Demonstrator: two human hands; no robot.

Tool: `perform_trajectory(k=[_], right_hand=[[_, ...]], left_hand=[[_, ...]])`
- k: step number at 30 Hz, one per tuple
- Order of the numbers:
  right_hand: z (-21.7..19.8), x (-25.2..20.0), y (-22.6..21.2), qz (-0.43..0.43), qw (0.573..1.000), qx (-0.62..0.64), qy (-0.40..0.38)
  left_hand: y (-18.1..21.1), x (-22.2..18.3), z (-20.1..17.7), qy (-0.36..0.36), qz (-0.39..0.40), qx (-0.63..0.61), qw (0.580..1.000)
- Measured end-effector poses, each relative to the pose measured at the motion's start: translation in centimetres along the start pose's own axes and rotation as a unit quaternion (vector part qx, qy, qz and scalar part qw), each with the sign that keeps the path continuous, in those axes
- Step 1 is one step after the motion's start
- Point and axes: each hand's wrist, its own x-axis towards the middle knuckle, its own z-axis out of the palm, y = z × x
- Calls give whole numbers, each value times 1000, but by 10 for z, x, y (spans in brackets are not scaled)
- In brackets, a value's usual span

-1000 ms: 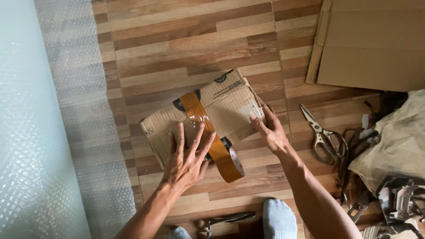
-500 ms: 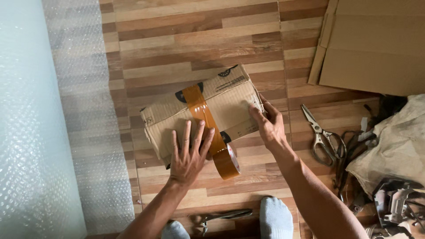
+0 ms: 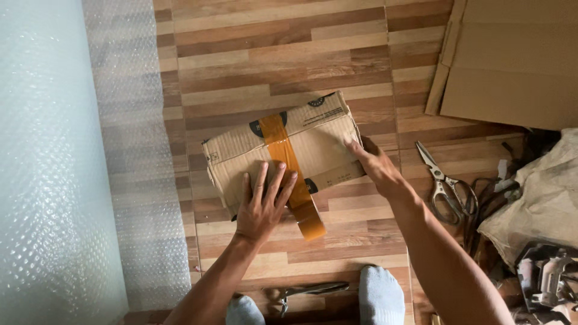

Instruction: The person tapes a cardboard box by applying brown packing tape across the seams and then wrapping red fragile tape around the box multiple times, cutting both with scissors.

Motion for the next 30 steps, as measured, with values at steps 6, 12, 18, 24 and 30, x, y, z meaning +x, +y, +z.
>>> perform_trajectory(k=[6,12,18,24,30], right_hand=[[-7,19,-15,80,996,12,-40],[-2,6,-11,146,988,9,-49],[11,5,-15,157,986,45,-33],[8,12,-44,197,979,32,-47],[1,-14,-80,58,985,-136,88]], left_hand=[[-2,-5,1,-40,8,29,999],[-8,-8,1,16,5,-103,995],[-12,-11,-11,-29,5,-43,999],[-16,-1,-25,-38,-23,8,999],[-27,18,-30,33,-19,-37,999]])
